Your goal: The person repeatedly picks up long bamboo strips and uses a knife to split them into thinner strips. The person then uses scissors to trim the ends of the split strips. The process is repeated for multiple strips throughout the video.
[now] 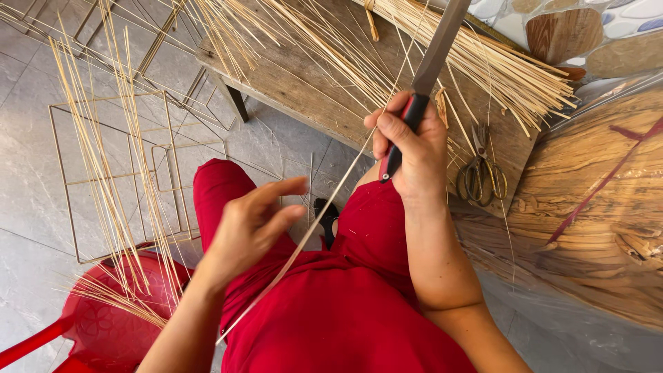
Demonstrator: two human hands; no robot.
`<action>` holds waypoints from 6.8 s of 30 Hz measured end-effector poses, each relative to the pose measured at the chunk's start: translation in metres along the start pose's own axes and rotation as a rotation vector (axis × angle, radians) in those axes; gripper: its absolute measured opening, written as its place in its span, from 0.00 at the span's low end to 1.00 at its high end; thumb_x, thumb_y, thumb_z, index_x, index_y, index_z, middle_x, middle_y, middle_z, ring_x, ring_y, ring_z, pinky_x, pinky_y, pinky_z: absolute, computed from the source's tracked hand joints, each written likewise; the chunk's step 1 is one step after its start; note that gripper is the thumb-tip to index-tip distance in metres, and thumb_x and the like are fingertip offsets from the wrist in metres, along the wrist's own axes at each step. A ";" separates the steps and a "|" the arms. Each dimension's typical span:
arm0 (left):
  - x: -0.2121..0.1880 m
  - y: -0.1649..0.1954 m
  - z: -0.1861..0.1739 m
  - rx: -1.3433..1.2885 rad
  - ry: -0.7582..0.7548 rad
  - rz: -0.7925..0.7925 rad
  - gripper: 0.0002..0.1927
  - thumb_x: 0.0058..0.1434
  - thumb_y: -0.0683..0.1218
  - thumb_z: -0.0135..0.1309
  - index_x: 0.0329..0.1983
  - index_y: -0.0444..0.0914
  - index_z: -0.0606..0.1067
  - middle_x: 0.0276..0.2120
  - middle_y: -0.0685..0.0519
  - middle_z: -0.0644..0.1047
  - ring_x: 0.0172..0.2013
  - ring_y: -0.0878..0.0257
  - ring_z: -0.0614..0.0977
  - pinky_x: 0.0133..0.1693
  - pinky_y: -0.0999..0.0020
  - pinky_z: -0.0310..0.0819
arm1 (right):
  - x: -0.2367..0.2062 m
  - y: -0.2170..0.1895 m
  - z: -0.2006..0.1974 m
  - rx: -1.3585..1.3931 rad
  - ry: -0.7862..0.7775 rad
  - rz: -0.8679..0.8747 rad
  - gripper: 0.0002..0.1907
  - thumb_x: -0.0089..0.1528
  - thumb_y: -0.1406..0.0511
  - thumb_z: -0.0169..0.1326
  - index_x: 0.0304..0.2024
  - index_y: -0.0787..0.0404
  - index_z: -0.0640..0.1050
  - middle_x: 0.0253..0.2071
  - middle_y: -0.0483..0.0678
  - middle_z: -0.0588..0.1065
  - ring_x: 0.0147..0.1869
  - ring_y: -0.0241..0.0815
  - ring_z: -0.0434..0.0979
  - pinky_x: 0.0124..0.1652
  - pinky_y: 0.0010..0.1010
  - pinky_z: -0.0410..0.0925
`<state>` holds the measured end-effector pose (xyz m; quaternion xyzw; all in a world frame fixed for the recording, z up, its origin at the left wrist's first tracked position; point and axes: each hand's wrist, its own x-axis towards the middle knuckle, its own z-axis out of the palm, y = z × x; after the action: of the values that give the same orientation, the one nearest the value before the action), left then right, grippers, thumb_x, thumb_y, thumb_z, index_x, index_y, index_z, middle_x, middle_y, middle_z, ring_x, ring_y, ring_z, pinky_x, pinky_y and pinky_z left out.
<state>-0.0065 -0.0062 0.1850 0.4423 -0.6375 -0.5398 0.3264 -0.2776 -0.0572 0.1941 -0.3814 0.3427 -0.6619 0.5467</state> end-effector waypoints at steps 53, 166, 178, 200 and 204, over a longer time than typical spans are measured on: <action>0.033 0.024 0.037 -0.128 0.151 0.104 0.10 0.69 0.44 0.56 0.50 0.37 0.81 0.27 0.54 0.84 0.28 0.72 0.83 0.27 0.79 0.75 | -0.070 0.002 0.012 -0.254 -0.402 0.194 0.34 0.72 0.67 0.52 0.78 0.63 0.56 0.32 0.49 0.74 0.29 0.32 0.69 0.32 0.22 0.66; 0.032 0.000 0.048 -0.330 -0.107 -0.160 0.11 0.68 0.46 0.55 0.47 0.36 0.81 0.22 0.57 0.80 0.18 0.77 0.69 0.20 0.80 0.61 | -0.041 0.009 0.002 -0.216 0.040 0.052 0.07 0.71 0.67 0.56 0.47 0.67 0.77 0.23 0.40 0.67 0.21 0.30 0.63 0.23 0.23 0.60; 0.001 -0.033 0.011 0.034 -0.227 -0.256 0.10 0.64 0.46 0.57 0.40 0.37 0.84 0.21 0.57 0.81 0.22 0.75 0.76 0.25 0.76 0.71 | 0.043 -0.027 -0.104 -0.118 0.356 -0.009 0.10 0.67 0.62 0.60 0.36 0.61 0.77 0.20 0.38 0.65 0.19 0.31 0.63 0.20 0.25 0.60; 0.020 -0.089 -0.001 -0.363 -0.052 -0.317 0.13 0.70 0.47 0.53 0.46 0.35 0.82 0.25 0.58 0.80 0.24 0.75 0.70 0.27 0.80 0.65 | -0.001 0.041 -0.108 -0.266 0.118 0.269 0.16 0.71 0.66 0.53 0.60 0.64 0.76 0.27 0.42 0.71 0.23 0.28 0.65 0.21 0.21 0.60; 0.025 -0.089 0.008 -0.268 -0.040 -0.295 0.14 0.70 0.48 0.52 0.48 0.36 0.82 0.24 0.58 0.79 0.22 0.76 0.67 0.25 0.79 0.59 | 0.024 0.052 -0.121 -0.840 0.032 0.404 0.28 0.65 0.68 0.56 0.68 0.59 0.67 0.34 0.46 0.77 0.26 0.32 0.73 0.26 0.26 0.67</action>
<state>-0.0044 -0.0279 0.0952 0.4729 -0.4946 -0.6704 0.2869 -0.3632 -0.0848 0.0947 -0.4849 0.6569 -0.3520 0.4577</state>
